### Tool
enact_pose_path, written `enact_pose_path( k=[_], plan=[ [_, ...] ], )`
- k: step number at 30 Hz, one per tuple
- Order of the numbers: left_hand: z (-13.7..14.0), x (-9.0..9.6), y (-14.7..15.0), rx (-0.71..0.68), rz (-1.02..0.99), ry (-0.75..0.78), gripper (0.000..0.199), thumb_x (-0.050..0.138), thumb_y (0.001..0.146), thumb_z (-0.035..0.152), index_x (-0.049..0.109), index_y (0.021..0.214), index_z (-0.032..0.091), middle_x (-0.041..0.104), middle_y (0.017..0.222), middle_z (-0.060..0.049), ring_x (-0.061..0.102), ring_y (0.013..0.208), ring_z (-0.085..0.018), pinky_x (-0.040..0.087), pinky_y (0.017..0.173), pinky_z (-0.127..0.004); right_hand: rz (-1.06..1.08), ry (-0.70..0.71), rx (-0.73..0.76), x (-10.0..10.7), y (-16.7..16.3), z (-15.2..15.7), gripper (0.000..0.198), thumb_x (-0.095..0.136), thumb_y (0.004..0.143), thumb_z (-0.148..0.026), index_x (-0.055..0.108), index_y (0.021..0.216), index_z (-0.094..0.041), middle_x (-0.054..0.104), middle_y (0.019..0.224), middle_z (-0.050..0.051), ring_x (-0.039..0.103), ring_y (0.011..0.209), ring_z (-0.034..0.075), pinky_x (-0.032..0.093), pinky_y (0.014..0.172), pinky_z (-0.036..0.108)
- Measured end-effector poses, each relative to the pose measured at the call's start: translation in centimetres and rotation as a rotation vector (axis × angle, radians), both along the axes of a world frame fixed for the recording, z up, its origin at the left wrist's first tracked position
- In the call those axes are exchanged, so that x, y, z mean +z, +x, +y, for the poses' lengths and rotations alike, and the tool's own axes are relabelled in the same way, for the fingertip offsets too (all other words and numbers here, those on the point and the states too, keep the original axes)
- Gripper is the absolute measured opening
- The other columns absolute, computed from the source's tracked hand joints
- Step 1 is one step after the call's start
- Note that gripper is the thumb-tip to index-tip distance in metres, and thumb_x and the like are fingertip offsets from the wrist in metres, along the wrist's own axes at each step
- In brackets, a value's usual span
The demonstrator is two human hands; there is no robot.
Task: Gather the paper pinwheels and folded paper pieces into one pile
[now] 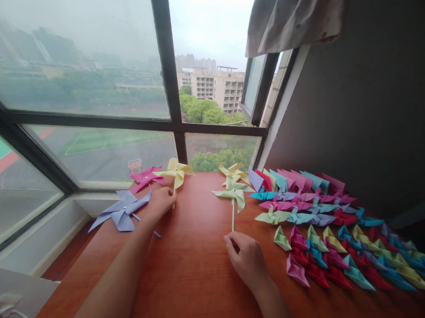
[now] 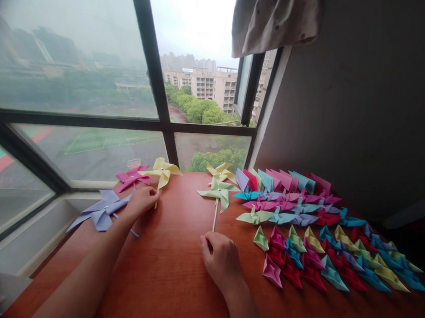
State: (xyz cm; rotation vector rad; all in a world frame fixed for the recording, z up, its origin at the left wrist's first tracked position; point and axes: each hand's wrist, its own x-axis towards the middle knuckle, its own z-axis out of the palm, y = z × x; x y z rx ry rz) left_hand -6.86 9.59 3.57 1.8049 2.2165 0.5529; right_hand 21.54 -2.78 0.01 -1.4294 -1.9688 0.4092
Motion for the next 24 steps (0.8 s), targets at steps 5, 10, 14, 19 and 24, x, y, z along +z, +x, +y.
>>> enact_pose_path(
  k=[5,10,14,19,24],
  plan=[
    [0.0,0.2,0.0,0.026,0.037,0.011,0.016,0.051,0.08,0.024,0.06,0.07,0.016,0.067,0.068,-0.008,0.059,0.064,-0.019,0.033,0.056,-0.027,-0.012,-0.009,-0.019,0.2,0.0,-0.1,0.031,0.043,0.095,-0.031,0.055,0.069,-0.019,0.06,0.065,0.0,0.052,0.061,0.012,0.027,0.06,0.024],
    [-1.0,0.6,0.5,0.011,0.048,0.043,0.015,0.05,0.081,0.027,0.06,0.076,0.017,0.068,0.078,-0.009,0.061,0.074,-0.024,0.033,0.059,-0.028,-0.057,-0.053,-0.117,-0.1,0.1,0.1,0.029,0.044,0.095,-0.031,0.058,0.072,-0.02,0.063,0.067,-0.001,0.056,0.062,0.012,0.027,0.06,0.024],
    [-2.3,0.9,1.8,-0.06,0.012,0.053,0.016,0.051,0.081,0.03,0.061,0.078,0.017,0.069,0.081,-0.009,0.062,0.077,-0.024,0.036,0.062,-0.028,-0.122,-0.14,-0.271,-0.4,0.2,0.4,0.02,0.047,0.094,-0.032,0.06,0.082,-0.022,0.065,0.071,-0.002,0.059,0.065,0.013,0.027,0.058,0.025],
    [-4.5,0.9,5.0,-0.222,-0.089,0.045,0.019,0.051,0.082,0.03,0.063,0.077,0.016,0.069,0.077,-0.007,0.062,0.073,-0.02,0.039,0.063,-0.027,-0.251,-0.207,-0.376,0.2,-0.5,1.2,0.018,0.047,0.094,-0.033,0.061,0.091,-0.022,0.067,0.088,0.002,0.064,0.076,0.014,0.031,0.058,0.024],
    [-6.9,0.8,9.0,-0.399,-0.222,0.025,0.018,0.052,0.083,0.029,0.064,0.077,0.017,0.068,0.072,-0.002,0.061,0.068,-0.016,0.04,0.061,-0.024,-0.43,-0.337,-0.407,1.8,-1.9,3.4,0.023,0.049,0.092,-0.036,0.062,0.096,-0.018,0.068,0.097,0.011,0.067,0.084,0.022,0.04,0.063,0.027]
  ],
)
